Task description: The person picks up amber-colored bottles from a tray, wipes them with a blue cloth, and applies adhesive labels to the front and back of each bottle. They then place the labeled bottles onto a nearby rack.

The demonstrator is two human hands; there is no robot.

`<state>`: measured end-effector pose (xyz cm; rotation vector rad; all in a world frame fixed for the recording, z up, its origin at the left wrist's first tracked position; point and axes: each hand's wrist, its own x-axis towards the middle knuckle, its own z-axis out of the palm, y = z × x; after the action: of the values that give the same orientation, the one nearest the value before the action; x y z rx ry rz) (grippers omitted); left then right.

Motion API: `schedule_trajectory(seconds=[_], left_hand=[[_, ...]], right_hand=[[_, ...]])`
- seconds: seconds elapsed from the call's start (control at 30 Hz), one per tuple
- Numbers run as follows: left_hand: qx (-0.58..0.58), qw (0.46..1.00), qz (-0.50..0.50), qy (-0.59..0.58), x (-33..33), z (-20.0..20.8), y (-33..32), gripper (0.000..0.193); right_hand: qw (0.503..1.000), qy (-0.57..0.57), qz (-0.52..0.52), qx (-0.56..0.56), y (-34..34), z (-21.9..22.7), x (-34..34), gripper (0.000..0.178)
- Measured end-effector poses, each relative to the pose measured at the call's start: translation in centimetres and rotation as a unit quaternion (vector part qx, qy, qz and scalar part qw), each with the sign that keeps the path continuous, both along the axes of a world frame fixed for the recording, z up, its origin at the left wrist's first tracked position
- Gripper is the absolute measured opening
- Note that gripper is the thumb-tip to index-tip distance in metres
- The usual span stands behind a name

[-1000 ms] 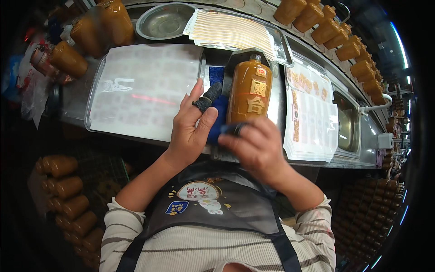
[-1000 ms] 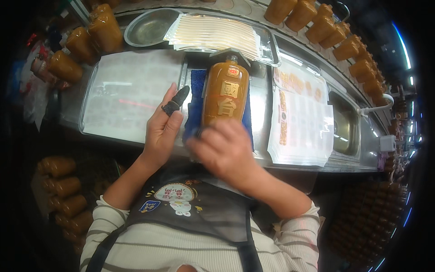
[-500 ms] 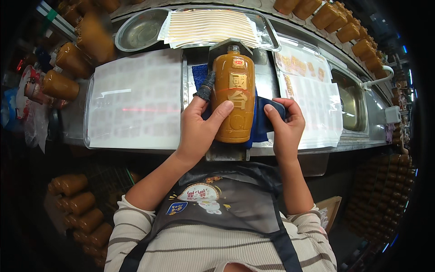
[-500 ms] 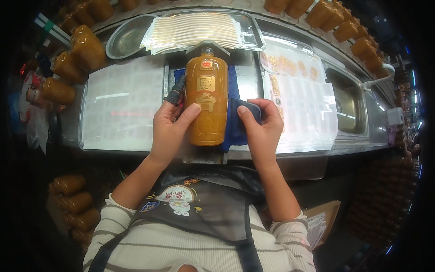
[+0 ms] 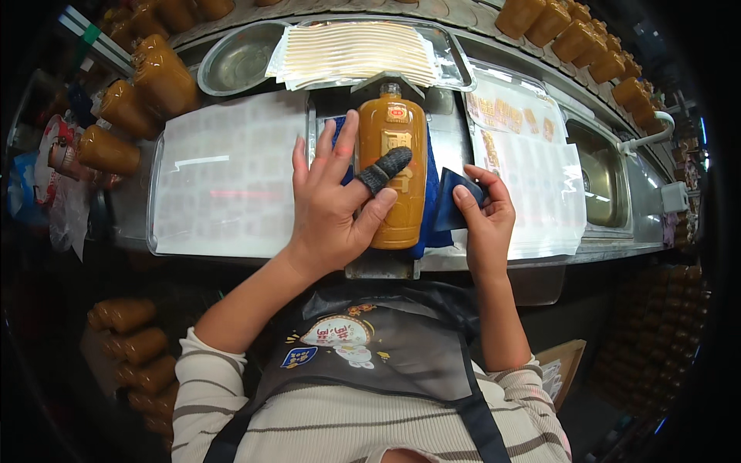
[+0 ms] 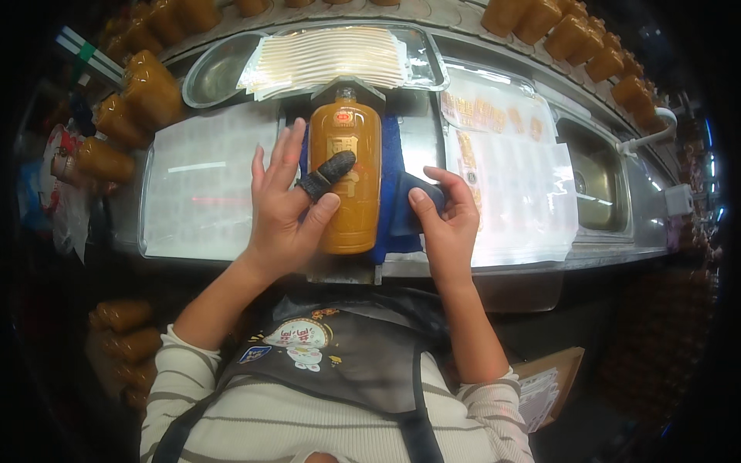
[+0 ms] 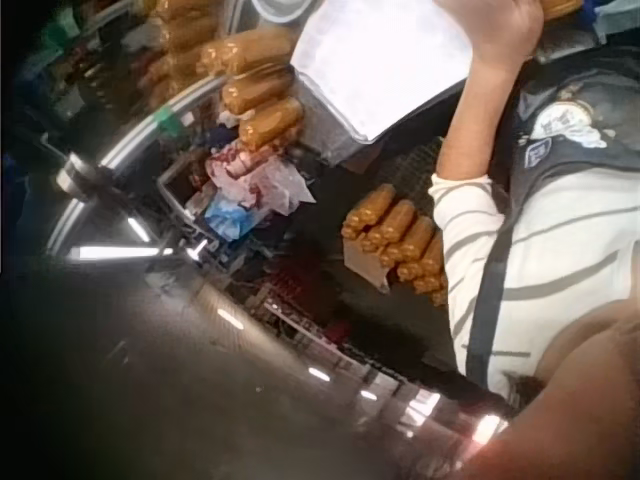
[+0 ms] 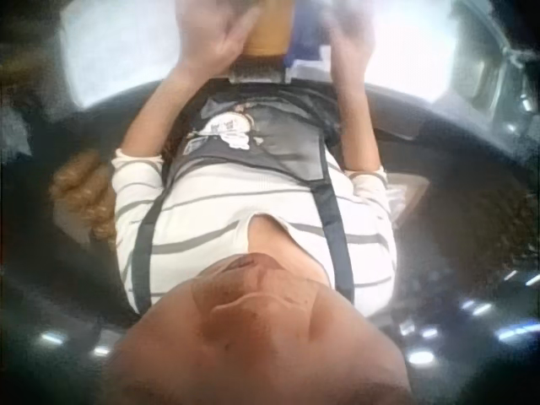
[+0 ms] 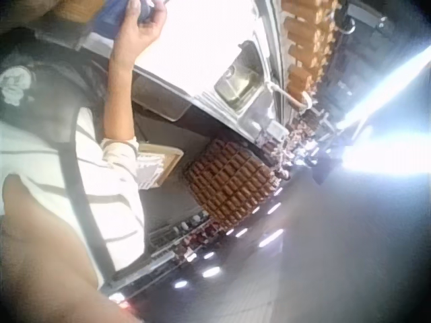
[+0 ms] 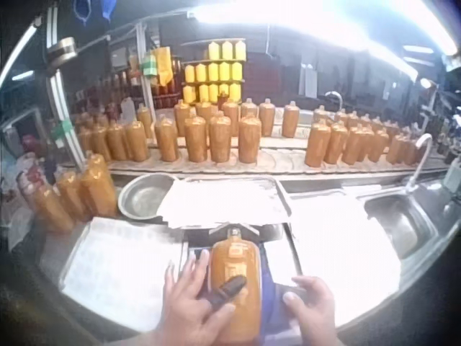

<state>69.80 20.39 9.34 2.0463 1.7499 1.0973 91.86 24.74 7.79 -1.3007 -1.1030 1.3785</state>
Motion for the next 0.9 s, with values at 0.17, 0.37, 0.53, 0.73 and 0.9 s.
schedule_trajectory(seconds=[0.17,0.37,0.53,0.73,0.9], left_hand=[[0.015,0.986,-0.076,0.149,-1.1,1.1,0.2,0.031],[0.007,0.992,-0.072,0.104,-1.4,-0.1,-1.9,0.031],[-0.033,0.999,0.014,-0.002,-1.0,-3.0,-3.3,0.030],[-0.064,0.986,0.042,-0.145,-1.3,-2.0,-4.1,0.037],[-0.054,0.966,0.067,-0.244,-1.9,-2.0,-3.8,0.043]], right_hand=[[0.997,0.007,0.063,-0.038,-0.7,1.6,-0.4,0.012],[0.926,-0.244,0.138,0.252,-4.8,3.3,-2.0,0.028],[0.880,-0.313,0.173,0.314,-4.0,2.3,-3.7,0.040],[0.925,-0.308,0.081,0.210,-1.6,1.7,1.2,0.028],[0.780,-0.617,0.097,0.039,3.6,0.4,9.8,0.038]])
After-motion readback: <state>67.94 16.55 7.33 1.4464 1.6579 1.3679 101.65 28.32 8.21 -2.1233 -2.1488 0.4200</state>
